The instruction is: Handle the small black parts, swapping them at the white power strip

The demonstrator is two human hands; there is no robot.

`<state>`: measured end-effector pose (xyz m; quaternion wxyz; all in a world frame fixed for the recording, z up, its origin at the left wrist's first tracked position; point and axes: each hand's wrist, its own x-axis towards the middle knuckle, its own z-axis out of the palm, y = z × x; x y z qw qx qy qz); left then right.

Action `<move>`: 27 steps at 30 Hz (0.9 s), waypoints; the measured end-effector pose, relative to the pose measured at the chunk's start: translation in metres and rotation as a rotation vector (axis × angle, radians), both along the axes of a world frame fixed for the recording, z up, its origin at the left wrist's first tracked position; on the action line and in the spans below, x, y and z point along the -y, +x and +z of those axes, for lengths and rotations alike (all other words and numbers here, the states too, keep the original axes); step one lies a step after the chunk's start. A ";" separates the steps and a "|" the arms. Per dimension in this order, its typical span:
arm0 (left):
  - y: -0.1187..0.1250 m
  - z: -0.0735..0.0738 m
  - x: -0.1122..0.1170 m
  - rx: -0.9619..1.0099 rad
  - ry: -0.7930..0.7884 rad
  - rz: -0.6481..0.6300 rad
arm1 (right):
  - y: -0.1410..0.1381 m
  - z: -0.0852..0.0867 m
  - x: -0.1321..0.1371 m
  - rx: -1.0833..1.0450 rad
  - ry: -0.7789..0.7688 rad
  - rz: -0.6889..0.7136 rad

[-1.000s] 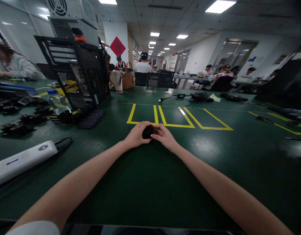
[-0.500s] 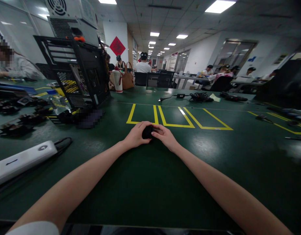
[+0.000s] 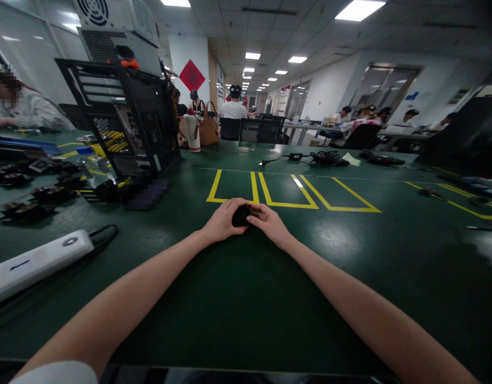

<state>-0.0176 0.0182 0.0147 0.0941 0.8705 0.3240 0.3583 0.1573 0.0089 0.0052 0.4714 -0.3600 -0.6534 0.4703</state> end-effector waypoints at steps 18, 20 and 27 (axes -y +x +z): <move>0.000 0.001 0.001 -0.003 -0.021 0.001 | 0.001 -0.002 0.000 -0.054 0.018 0.048; 0.000 0.002 0.002 -0.002 -0.027 0.001 | 0.001 -0.001 0.002 -0.059 0.028 0.060; 0.001 0.001 0.001 0.004 -0.023 0.001 | -0.001 -0.001 0.003 -0.056 0.038 0.021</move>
